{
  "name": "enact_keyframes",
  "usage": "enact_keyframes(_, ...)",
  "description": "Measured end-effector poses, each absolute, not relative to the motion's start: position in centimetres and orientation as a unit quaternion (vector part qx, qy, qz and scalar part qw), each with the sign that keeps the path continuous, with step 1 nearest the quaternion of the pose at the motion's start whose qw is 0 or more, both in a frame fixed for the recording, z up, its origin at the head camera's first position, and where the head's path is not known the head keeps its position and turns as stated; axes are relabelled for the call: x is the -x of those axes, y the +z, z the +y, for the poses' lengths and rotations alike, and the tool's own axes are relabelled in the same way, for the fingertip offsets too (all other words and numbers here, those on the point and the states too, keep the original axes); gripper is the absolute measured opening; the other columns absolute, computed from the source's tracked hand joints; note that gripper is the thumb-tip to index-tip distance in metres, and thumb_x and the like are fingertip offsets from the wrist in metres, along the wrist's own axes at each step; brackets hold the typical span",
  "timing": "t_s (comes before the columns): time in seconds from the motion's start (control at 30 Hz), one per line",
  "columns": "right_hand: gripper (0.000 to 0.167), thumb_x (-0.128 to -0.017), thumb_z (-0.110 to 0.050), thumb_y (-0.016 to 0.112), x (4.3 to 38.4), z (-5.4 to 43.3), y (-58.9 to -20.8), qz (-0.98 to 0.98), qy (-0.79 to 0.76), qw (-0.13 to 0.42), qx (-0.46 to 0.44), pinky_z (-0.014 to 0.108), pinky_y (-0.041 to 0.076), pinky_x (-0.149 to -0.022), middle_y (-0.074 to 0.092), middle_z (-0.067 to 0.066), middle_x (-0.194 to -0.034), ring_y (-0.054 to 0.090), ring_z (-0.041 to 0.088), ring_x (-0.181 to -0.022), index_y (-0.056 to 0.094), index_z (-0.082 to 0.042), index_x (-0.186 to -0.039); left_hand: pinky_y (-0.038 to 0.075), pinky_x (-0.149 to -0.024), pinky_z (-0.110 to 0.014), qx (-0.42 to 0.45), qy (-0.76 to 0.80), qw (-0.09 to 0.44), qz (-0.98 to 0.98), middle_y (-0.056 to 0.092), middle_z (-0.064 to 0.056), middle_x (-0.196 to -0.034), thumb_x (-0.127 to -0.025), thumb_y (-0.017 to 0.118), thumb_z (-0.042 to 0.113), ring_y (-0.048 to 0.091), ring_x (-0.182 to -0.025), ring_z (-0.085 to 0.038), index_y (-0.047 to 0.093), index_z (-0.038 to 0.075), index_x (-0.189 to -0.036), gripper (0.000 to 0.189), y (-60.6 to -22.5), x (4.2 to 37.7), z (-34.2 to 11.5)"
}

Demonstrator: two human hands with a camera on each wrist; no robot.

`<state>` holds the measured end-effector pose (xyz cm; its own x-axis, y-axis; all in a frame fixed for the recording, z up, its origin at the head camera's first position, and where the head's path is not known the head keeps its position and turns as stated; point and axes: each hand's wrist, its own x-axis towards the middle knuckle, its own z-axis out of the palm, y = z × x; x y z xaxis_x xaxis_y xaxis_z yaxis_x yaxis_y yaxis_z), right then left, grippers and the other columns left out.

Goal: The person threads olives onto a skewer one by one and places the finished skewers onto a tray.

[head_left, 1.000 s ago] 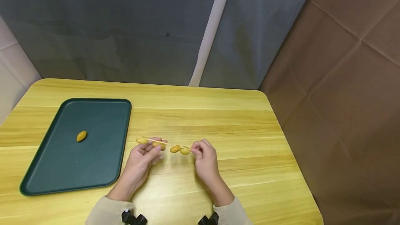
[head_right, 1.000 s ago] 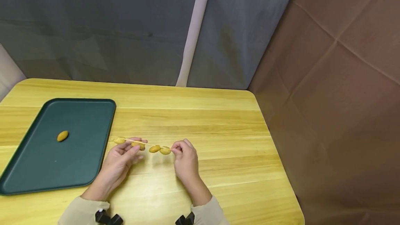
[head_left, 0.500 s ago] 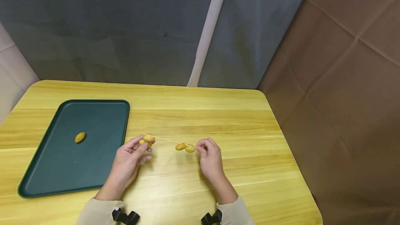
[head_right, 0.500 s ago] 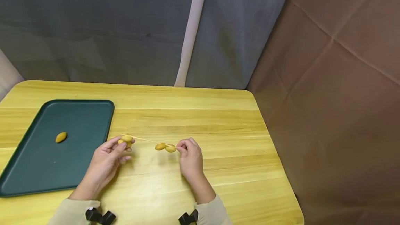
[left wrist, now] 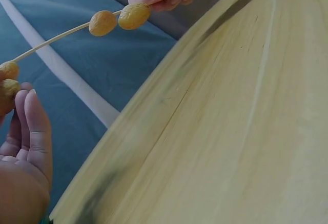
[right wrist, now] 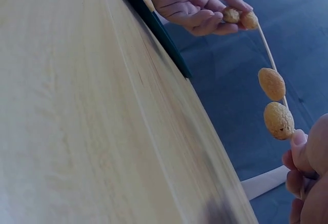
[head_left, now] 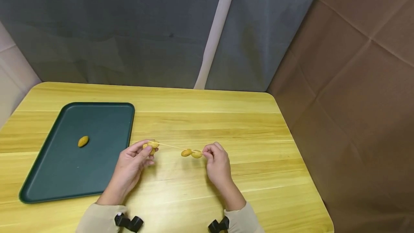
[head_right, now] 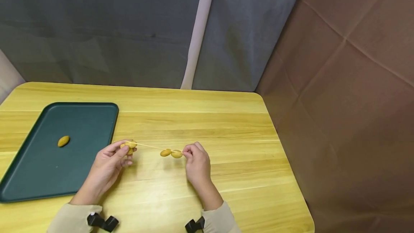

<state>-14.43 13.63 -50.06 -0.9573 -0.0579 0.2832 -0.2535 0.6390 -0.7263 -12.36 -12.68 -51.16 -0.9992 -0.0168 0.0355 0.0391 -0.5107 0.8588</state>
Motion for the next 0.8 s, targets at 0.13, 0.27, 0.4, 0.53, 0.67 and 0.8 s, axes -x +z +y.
enact_keyframes(0.13, 0.005, -0.089, -0.011, 0.072, 14.4, 13.6, -50.1, -0.902, 0.4, 0.131, -0.092, 0.023, 0.048, -0.064, 0.055, -0.005, -0.082, 0.051, 0.009, -0.074, 0.067, -0.009, -0.086, 0.059, -0.063, -0.025, 0.002, -0.863, 0.024, -0.505, 0.075, -0.002, -0.088, -0.101, 0.062, 0.001, 0.066, -0.069, -0.01, 0.078, 0.012, -0.107, 0.02, -51.1, 12.3, -12.6)
enact_keyframes(0.27, 0.007, -0.088, -0.012, 0.073, 14.4, 13.6, -50.2, -0.906, 0.388, 0.141, -0.09, 0.024, 0.048, -0.064, 0.055, -0.006, -0.081, 0.051, 0.009, -0.073, 0.066, -0.011, -0.085, 0.058, -0.063, -0.024, 0.001, -0.856, 0.032, -0.516, 0.074, -0.002, -0.086, -0.1, 0.062, 0.0, 0.065, -0.067, -0.009, 0.079, 0.014, -0.105, 0.022, -51.2, 12.3, -12.5)
enact_keyframes(0.4, 0.009, -0.087, -0.013, 0.073, 14.4, 13.5, -50.2, -0.91, 0.38, 0.145, -0.079, 0.024, 0.047, -0.064, 0.054, -0.007, -0.081, 0.05, 0.009, -0.073, 0.065, -0.014, -0.083, 0.058, -0.063, -0.023, 0.004, -0.847, 0.04, -0.53, 0.074, -0.001, -0.086, -0.1, 0.062, -0.001, 0.065, -0.069, -0.009, 0.079, 0.014, -0.103, 0.023, -51.3, 12.3, -12.4)
enact_keyframes(0.53, 0.009, -0.087, -0.012, 0.074, 14.3, 13.1, -50.0, -0.91, 0.379, 0.143, -0.086, 0.024, 0.048, -0.064, 0.055, -0.007, -0.081, 0.05, 0.009, -0.072, 0.066, -0.013, -0.083, 0.057, -0.064, -0.021, 0.019, -0.833, 0.045, -0.551, 0.074, 0.0, -0.085, -0.098, 0.063, -0.003, 0.065, -0.073, -0.009, 0.079, 0.011, -0.103, 0.021, -51.5, 12.3, -11.9)
enact_keyframes(0.67, 0.008, -0.087, -0.011, 0.074, 14.2, 12.8, -49.7, -0.909, 0.38, 0.141, -0.096, 0.024, 0.049, -0.063, 0.055, -0.006, -0.081, 0.051, 0.009, -0.071, 0.067, -0.011, -0.083, 0.057, -0.065, -0.021, 0.024, -0.821, 0.045, -0.568, 0.074, 0.001, -0.085, -0.097, 0.066, -0.002, 0.065, -0.075, -0.01, 0.08, 0.01, -0.101, 0.019, -51.6, 12.3, -11.4)
enact_keyframes(0.8, 0.007, -0.087, -0.009, 0.074, 14.1, 12.6, -49.6, -0.909, 0.379, 0.144, -0.098, 0.024, 0.048, -0.063, 0.055, -0.006, -0.08, 0.051, 0.009, -0.071, 0.068, -0.01, -0.084, 0.057, -0.065, -0.021, 0.021, -0.819, 0.038, -0.572, 0.075, 0.002, -0.087, -0.097, 0.066, -0.002, 0.066, -0.076, -0.01, 0.08, 0.013, -0.1, 0.02, -51.9, 12.2, -10.9)
